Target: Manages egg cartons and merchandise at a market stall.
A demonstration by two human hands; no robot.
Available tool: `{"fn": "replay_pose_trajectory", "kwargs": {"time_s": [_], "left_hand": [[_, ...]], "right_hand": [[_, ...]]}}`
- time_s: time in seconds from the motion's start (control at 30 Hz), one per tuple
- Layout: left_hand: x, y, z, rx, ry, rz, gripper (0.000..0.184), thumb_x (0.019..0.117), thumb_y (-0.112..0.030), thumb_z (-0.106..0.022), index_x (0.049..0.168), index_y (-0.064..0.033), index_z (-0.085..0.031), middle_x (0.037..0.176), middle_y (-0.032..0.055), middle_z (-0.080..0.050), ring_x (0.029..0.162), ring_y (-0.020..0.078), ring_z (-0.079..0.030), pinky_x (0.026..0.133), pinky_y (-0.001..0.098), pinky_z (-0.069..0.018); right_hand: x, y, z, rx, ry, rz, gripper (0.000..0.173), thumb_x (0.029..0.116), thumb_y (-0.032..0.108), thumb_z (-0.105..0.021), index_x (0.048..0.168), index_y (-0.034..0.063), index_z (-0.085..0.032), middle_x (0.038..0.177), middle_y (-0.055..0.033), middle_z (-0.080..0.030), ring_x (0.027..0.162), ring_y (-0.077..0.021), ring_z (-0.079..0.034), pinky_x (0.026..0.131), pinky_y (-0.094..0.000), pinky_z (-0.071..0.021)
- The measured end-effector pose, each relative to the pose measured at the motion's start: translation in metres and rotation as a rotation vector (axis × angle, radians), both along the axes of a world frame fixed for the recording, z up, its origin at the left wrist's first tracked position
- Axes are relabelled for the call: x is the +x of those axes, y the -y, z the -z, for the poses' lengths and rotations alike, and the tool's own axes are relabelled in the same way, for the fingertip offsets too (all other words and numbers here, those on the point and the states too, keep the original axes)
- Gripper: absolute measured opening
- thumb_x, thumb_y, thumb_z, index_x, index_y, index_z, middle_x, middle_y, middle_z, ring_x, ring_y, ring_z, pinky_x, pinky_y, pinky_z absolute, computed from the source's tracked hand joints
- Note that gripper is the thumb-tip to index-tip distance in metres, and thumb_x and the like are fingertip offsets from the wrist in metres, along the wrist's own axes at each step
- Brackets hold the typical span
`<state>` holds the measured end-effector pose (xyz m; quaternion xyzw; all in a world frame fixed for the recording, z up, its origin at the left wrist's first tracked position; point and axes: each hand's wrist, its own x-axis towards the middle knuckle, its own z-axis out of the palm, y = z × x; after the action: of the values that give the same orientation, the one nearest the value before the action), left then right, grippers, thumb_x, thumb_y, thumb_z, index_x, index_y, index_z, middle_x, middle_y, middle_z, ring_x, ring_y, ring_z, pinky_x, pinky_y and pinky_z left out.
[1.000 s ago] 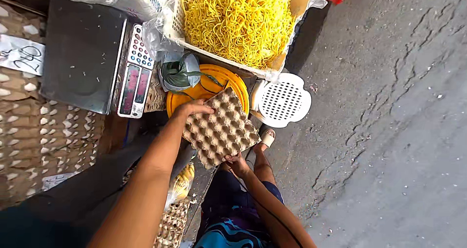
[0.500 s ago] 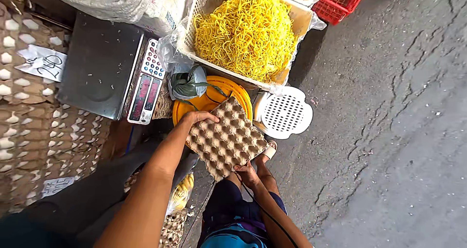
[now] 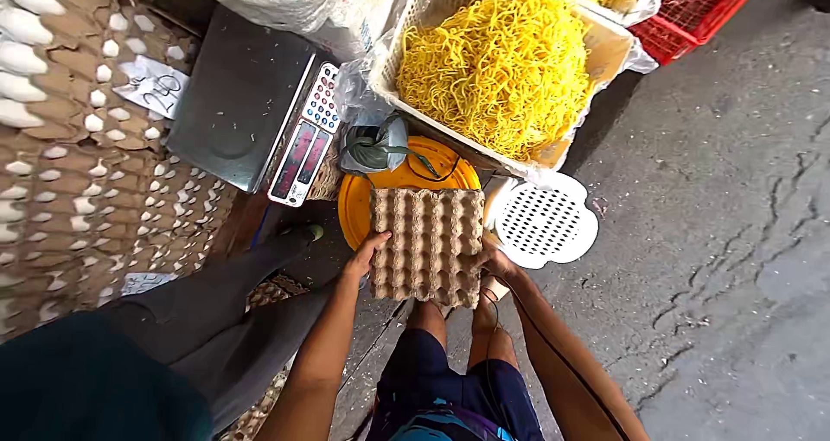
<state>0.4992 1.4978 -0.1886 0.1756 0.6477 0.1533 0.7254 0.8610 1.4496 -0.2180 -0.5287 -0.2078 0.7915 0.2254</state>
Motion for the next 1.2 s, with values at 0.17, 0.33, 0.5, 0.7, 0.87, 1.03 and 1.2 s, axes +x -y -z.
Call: {"fn": "replay_pose_trajectory", "kwargs": {"time_s": [0.17,0.33,0.5,0.7,0.87,1.03,1.2], "left_hand": [[-0.022,-0.031,-0.022,0.134,-0.225,0.199,0.087,0.0896,-0.049,-0.074,0.155,-0.0056,-0.036,0.141,0.0201,-0.057,0.126,0.0301,-0.059,0.105,0.0485,-0.0509],[-0.012,-0.124,-0.075,0.755,-0.836,0.352,0.058,0.1014,-0.038,-0.062,0.148,-0.0069,-0.048,0.137,0.0211,-0.058,0.114,0.0317,-0.064,0.096,0.0488,-0.0552],[0.013,-0.205,-0.067,0.842,-1.218,0.726,0.037,0.1045,-0.024,-0.052,0.139,-0.015,-0.063,0.14,0.017,-0.057,0.126,0.0374,-0.057,0.1,0.0539,-0.0513],[0.007,-0.199,-0.103,0.859,-1.3,0.776,0.035,0.107,-0.023,-0.039,0.122,-0.0027,-0.063,0.112,0.0196,-0.07,0.114,0.0385,-0.065,0.096,0.0539,-0.0524],[0.004,-0.112,-0.216,1.006,-1.101,0.414,0.041,0.1103,-0.024,-0.041,0.15,-0.0163,-0.047,0.117,0.0181,-0.071,0.096,0.0372,-0.072,0.08,0.0592,-0.0582],[0.052,0.027,-0.303,1.223,-0.783,0.115,0.035,0.1045,-0.013,-0.044,0.131,-0.0139,-0.067,0.084,0.0047,-0.069,0.069,0.0149,-0.064,0.063,0.0367,-0.0576],[0.14,0.12,-0.359,1.263,-0.421,-0.142,0.032,0.105,-0.007,-0.046,0.125,-0.0087,-0.07,0.098,0.0068,-0.073,0.06,0.0136,-0.064,0.054,0.0302,-0.0586]], "right_hand": [[0.0,0.007,-0.014,-0.001,0.175,0.01,0.112,0.0643,0.022,-0.082,0.159,0.0119,-0.024,0.147,-0.0137,-0.053,0.129,-0.0219,-0.058,0.1,-0.0434,-0.056],[-0.042,-0.001,-0.085,0.56,0.996,-0.219,0.105,0.0783,0.05,-0.065,0.164,0.0096,-0.02,0.168,-0.0221,-0.022,0.153,-0.037,-0.029,0.119,-0.0603,-0.0332],[-0.095,0.003,-0.081,0.799,1.156,-0.87,0.07,0.1013,0.068,-0.026,0.165,0.0414,-0.015,0.174,-0.004,-0.007,0.159,-0.0379,-0.001,0.118,-0.0782,-0.0011],[-0.092,0.004,-0.065,0.793,1.142,-0.958,0.07,0.0995,0.072,-0.017,0.164,0.0449,-0.011,0.174,-0.0003,-0.005,0.16,-0.0352,0.002,0.12,-0.0743,0.003],[-0.087,-0.015,-0.117,0.619,0.968,-0.947,0.096,0.0893,0.078,-0.045,0.166,0.0365,-0.004,0.174,-0.0071,0.003,0.158,-0.0401,0.011,0.118,-0.0757,0.005],[-0.082,0.009,-0.248,1.031,0.547,-0.342,0.102,0.0838,0.071,-0.067,0.16,0.0109,-0.035,0.164,-0.0099,-0.038,0.155,-0.0276,-0.028,0.124,-0.056,-0.0304],[-0.071,0.091,-0.358,0.798,-0.215,-0.211,0.047,0.1001,0.023,-0.068,0.136,-0.0021,-0.049,0.102,-0.0118,-0.072,0.089,-0.0207,-0.073,0.082,-0.0401,-0.0635]]}}
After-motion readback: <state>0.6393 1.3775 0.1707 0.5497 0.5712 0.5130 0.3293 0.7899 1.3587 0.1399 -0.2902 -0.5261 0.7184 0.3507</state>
